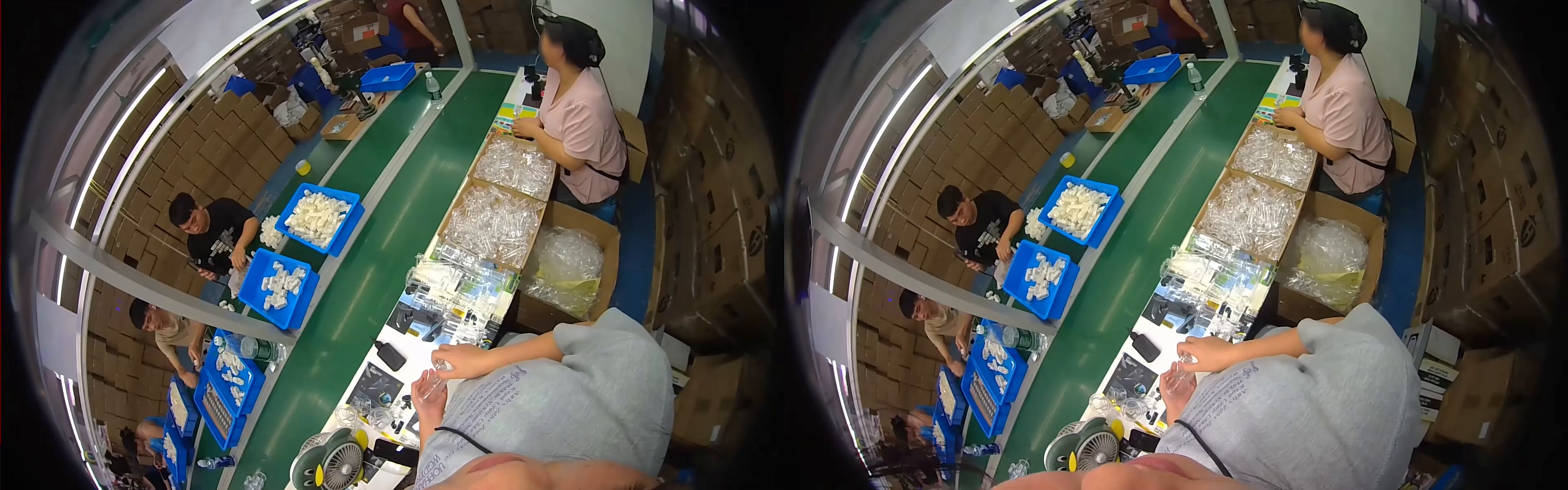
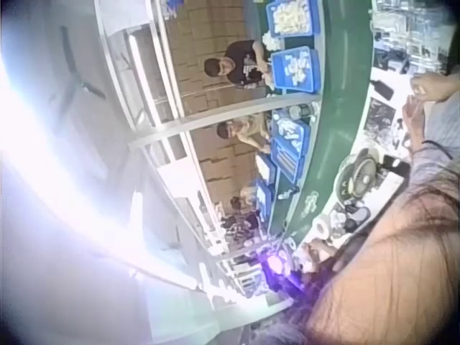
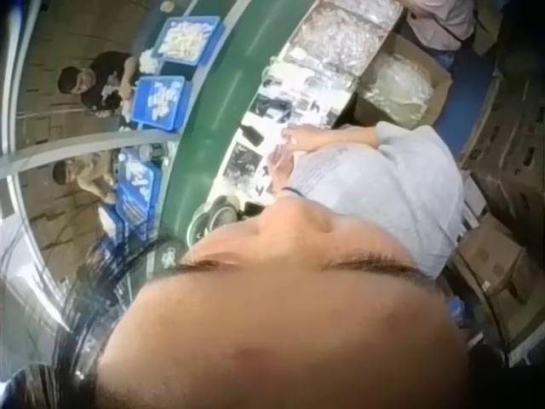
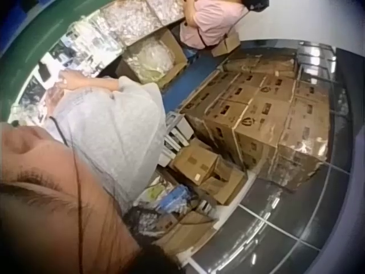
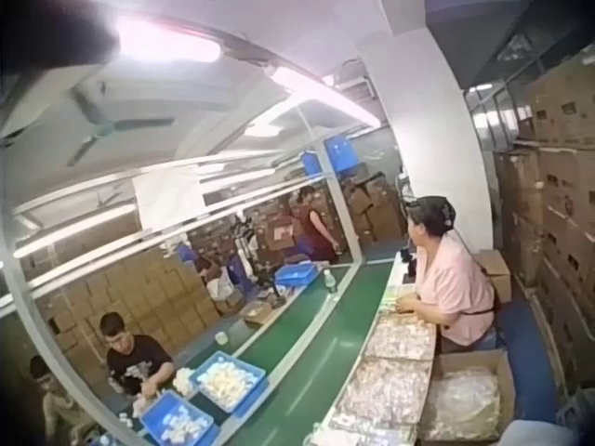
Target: Sorting and inspecting plastic cups and lids at a factory workstation.
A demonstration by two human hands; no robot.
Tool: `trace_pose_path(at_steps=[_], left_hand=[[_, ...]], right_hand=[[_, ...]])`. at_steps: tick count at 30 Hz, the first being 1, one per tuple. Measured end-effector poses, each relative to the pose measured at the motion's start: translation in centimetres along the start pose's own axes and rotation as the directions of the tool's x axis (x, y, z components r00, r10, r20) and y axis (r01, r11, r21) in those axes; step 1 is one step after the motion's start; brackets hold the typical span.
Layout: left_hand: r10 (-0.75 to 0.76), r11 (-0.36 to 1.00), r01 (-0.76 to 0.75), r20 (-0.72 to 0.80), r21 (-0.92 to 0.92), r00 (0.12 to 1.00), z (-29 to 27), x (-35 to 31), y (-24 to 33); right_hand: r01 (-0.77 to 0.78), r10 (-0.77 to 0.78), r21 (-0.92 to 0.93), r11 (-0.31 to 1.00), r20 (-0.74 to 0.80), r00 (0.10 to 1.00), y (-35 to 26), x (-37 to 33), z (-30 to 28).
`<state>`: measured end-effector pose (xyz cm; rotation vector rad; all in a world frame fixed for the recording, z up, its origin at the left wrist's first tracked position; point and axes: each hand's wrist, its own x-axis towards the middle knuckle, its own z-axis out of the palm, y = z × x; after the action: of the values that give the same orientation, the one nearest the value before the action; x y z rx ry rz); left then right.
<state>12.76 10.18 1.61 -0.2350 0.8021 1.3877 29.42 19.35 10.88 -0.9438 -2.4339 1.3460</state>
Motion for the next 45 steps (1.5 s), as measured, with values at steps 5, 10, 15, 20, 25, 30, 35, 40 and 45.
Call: trace_pose_path(at_steps=[5, 10, 15, 20, 25, 30, 35, 40, 45], left_hand=[[0.032, 0.996, -0.029, -0.038, 0.090, 0.999, 0.0, 0.0, 0.6], [0.097, 0.978, -0.112, 0.090, 0.177, 0.991, 2.6, -1.4, 0.8], [0.116, 0.993, -0.114, 0.064, -0.029, 0.991, 2.8, -1.0, 1.7], [0.288, 0.941, -0.321, 0.238, 0.110, 0.928, 5.3, -2.3, 1.6], [0.293, 0.921, -0.348, 0.277, 0.176, 0.915, 6.8, -2.7, 1.0], [0.285, 0.909, -0.353, 0.287, 0.224, 0.915, 6.2, -2.7, 1.6], [0.490, 0.782, -0.503, 0.136, 0.368, 0.861, 7.9, -3.7, 3.4], [0.755, 0.353, -0.785, 0.341, 0.509, 0.560, 9.4, -4.7, 3.7], [0.603, 0.289, -0.787, 0.535, 0.544, 0.592, 10.9, -5.8, 3.0]], right_hand=[[0.021, -0.019, 0.059, 0.998, -0.024, 1.000, -0.5, 0.1, -0.4], [0.051, -0.030, 0.133, 0.990, -0.154, 0.988, -0.2, 0.1, -0.3], [0.192, -0.023, 0.250, 0.949, -0.552, 0.833, 0.3, 0.4, -1.0], [0.209, -0.040, 0.292, 0.934, -0.493, 0.869, -0.3, -0.4, -0.4], [0.127, -0.097, 0.120, 0.985, -0.232, 0.968, -0.6, -0.3, -1.0], [0.164, -0.102, 0.201, 0.966, -0.284, 0.953, -0.8, -0.8, -0.7], [0.151, -0.006, 0.355, 0.923, -0.379, 0.925, 0.8, 0.0, -0.3], [0.154, 0.144, 0.659, 0.736, -0.376, 0.916, 0.6, 1.1, 1.0], [0.272, -0.068, 0.561, 0.782, -0.357, 0.932, 0.8, 1.4, 1.2]])
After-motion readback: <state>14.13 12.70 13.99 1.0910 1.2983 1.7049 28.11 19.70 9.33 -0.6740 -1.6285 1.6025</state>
